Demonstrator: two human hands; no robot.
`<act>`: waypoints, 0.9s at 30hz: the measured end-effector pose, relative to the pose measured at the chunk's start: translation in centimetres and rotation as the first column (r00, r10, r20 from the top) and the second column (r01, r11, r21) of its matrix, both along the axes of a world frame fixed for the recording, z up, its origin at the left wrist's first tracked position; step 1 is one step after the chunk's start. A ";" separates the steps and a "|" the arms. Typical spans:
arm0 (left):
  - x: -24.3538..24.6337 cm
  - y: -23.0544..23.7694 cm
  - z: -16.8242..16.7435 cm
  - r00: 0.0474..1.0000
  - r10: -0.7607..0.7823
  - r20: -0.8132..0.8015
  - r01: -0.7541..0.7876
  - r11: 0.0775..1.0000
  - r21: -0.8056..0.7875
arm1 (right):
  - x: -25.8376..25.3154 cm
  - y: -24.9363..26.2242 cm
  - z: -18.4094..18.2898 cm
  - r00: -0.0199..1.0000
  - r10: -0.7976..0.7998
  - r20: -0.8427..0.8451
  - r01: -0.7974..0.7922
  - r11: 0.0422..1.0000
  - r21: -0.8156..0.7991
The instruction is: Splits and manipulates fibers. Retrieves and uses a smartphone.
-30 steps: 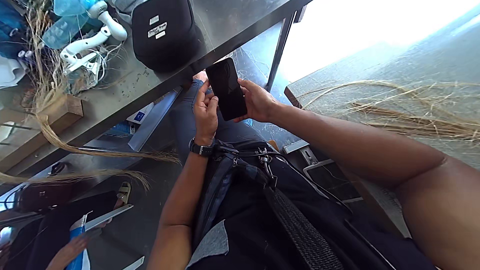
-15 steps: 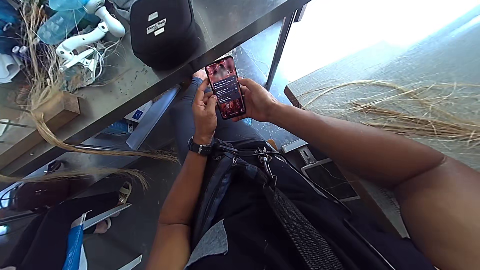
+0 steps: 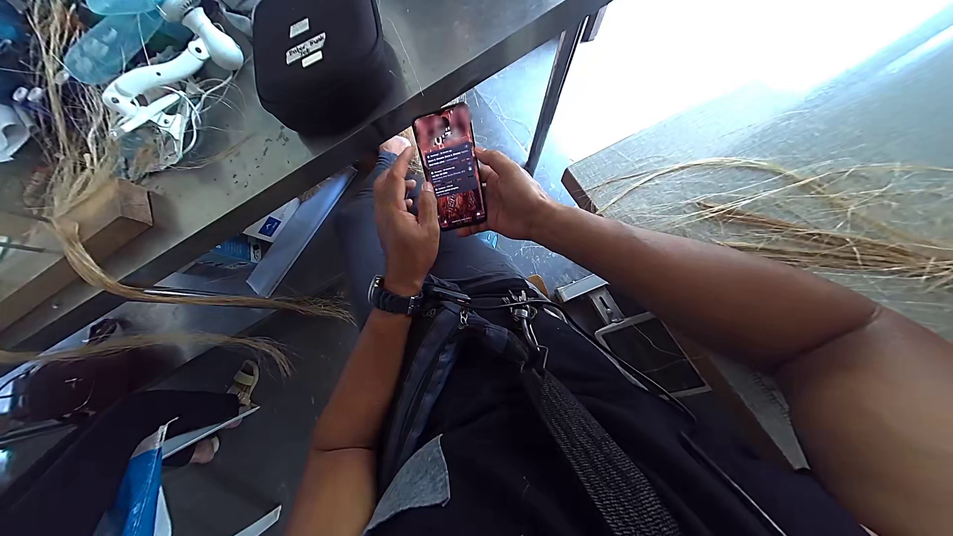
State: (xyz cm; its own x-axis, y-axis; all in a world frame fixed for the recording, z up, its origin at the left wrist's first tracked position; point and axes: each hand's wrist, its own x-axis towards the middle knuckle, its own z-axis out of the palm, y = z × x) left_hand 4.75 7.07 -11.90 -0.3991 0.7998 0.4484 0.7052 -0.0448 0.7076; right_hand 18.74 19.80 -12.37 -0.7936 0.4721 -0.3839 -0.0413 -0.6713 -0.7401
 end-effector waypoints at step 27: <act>0.5 -0.4 0.6 0.866 -0.104 -0.489 0.021 0.985 -0.172 | -0.1 0.0 0.4 0.999 -0.042 0.032 0.043 0.999 -0.004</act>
State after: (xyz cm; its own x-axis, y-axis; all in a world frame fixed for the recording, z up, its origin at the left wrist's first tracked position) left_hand 5.22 6.65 -11.27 -0.1046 0.8911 0.4415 0.9633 -0.0195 0.2678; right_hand 18.62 19.77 -11.99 -0.7601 0.5033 -0.4111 -0.0462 -0.6728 -0.7384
